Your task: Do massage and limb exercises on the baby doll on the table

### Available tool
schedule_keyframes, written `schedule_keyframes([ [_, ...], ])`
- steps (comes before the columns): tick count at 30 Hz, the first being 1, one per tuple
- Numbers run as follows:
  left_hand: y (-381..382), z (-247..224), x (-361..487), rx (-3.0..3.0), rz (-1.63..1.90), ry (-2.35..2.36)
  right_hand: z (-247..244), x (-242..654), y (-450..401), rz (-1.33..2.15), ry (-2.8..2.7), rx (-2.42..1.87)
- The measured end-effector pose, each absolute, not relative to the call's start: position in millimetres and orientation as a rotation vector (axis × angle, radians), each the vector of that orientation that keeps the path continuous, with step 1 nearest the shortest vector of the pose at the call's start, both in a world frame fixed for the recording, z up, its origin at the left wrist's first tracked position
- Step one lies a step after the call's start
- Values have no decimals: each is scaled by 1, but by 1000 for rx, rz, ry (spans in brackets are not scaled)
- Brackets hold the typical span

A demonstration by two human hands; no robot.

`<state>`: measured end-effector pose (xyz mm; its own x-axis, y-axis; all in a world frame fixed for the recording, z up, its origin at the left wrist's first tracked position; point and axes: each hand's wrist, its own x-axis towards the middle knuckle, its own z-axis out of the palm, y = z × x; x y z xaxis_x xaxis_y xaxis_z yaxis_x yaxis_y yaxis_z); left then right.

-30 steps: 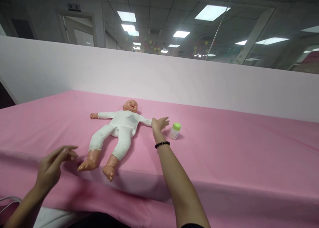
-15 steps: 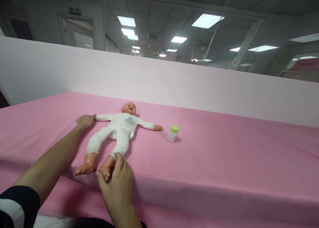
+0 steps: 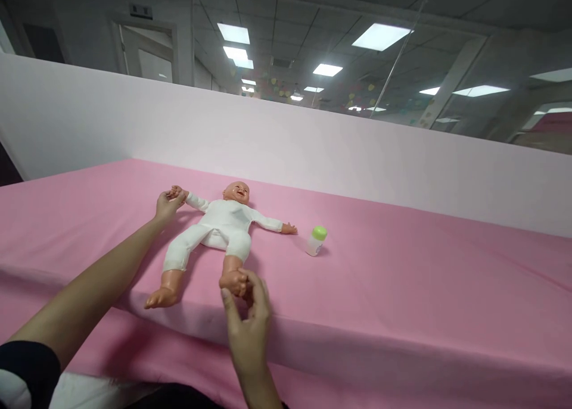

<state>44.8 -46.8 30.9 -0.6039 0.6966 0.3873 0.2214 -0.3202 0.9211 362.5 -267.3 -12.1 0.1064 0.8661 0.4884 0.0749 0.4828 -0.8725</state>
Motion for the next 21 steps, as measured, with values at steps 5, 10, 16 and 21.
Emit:
schedule_keyframes([
  [5, -49, 36, 77, 1471, 2033, 1402, 44, 375, -215, 894, -1377, -787],
  [10, -62, 37, 104, 2157, 1783, 1251, 59, 341, -156, 1071, -1535, -740],
  [16, -63, 35, 97, 2220, 1685, 1267, 58, 322, -149, 914, -1561, -757],
  [21, -41, 28, 76, 1548, 2004, 1425, 67, 368, -209, 948, -1541, -692],
])
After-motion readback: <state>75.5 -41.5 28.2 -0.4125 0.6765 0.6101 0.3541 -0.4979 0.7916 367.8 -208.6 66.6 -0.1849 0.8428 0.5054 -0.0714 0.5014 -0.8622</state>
